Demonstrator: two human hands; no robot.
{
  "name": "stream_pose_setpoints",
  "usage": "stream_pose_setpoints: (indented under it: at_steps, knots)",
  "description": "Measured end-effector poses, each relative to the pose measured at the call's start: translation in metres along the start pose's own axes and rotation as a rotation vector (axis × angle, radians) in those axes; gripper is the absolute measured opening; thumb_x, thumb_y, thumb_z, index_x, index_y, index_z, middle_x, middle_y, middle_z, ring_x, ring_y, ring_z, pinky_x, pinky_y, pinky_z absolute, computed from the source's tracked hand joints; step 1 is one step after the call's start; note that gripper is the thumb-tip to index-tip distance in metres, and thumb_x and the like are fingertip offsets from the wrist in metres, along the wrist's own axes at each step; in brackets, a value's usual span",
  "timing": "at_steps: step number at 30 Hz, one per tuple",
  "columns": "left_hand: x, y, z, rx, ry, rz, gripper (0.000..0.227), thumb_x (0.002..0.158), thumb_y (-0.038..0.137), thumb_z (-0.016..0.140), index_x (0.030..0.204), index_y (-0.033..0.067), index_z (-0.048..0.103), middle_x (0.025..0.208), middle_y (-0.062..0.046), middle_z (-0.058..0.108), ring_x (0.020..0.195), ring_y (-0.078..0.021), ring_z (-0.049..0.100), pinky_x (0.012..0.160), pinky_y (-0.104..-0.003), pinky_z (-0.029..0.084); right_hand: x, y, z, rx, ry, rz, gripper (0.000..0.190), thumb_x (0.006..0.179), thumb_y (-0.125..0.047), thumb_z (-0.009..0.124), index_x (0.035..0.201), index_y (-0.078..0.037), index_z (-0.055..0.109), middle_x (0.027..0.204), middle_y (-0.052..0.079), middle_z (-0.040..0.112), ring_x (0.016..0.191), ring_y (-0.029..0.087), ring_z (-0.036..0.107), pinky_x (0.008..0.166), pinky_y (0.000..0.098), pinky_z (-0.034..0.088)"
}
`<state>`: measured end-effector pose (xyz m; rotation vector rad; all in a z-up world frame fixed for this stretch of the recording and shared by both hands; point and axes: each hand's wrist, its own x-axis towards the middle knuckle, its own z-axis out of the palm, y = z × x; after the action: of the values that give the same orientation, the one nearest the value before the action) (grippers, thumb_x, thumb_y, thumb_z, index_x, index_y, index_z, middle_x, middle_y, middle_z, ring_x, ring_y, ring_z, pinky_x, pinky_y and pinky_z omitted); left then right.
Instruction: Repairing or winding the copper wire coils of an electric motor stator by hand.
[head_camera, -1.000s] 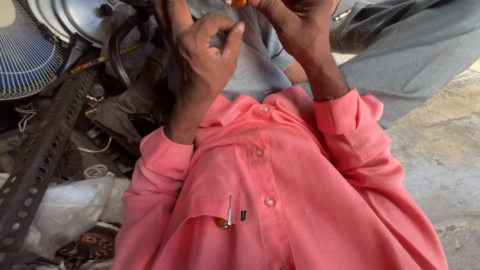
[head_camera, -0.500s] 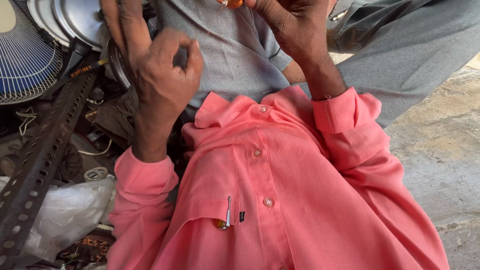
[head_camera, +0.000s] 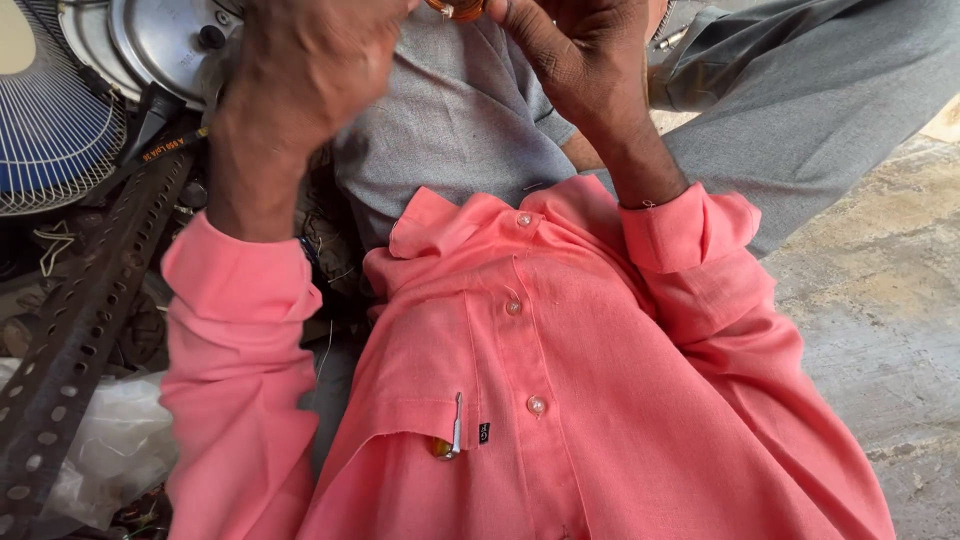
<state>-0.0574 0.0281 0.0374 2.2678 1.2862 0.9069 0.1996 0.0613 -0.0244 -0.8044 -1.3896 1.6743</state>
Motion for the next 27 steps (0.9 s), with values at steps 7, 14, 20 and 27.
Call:
stream_pose_setpoints:
  at_steps: [7, 14, 20, 27]
  knots:
    - [0.006, -0.016, 0.004, 0.045, -0.059, 0.089, 0.016, 0.106, 0.004, 0.068, 0.119, 0.0099, 0.074, 0.097, -0.005, 0.068, 0.089, -0.023, 0.064, 0.081, -0.036, 0.051, 0.001, 0.006, -0.002, 0.067, 0.016, -0.062, 0.023, 0.114, 0.001, 0.071, 0.132, -0.005, 0.058, 0.12, 0.007, 0.071, 0.115, 0.015, 0.071, 0.106, 0.0295, 0.058]
    - [0.06, 0.02, -0.003, -0.117, -0.122, 0.09, 0.01, 0.103, 0.007, 0.077, 0.103, 0.0038, 0.068, 0.099, -0.008, 0.066, 0.09, -0.0286, 0.064, 0.08, -0.043, 0.049, -0.008, -0.051, 0.002, 0.172, 0.193, -0.096, 0.053, 0.107, 0.009, 0.068, 0.146, -0.012, 0.038, 0.14, 0.004, 0.045, 0.115, 0.014, 0.06, 0.097, 0.029, 0.058]
    - [0.107, 0.085, -0.001, -0.311, -0.181, -0.022, 0.015, 0.101, 0.005, 0.08, 0.109, 0.0037, 0.067, 0.117, -0.024, 0.054, 0.105, -0.0391, 0.059, 0.088, -0.049, 0.049, -0.05, -0.113, -0.031, -0.063, 0.289, -0.161, 0.046, 0.109, 0.0, 0.07, 0.147, -0.014, 0.049, 0.155, 0.008, 0.039, 0.108, 0.013, 0.057, 0.092, 0.0269, 0.053]
    - [0.117, 0.125, 0.02, -0.425, -0.313, -0.126, 0.013, 0.099, 0.009, 0.07, 0.11, 0.0024, 0.066, 0.132, -0.03, 0.053, 0.126, -0.0428, 0.057, 0.101, -0.047, 0.05, -0.081, -0.149, -0.062, -0.532, 0.111, 0.0, 0.022, 0.099, -0.014, 0.076, 0.118, -0.005, 0.072, 0.163, 0.018, 0.034, 0.149, 0.03, 0.039, 0.12, 0.0406, 0.037]
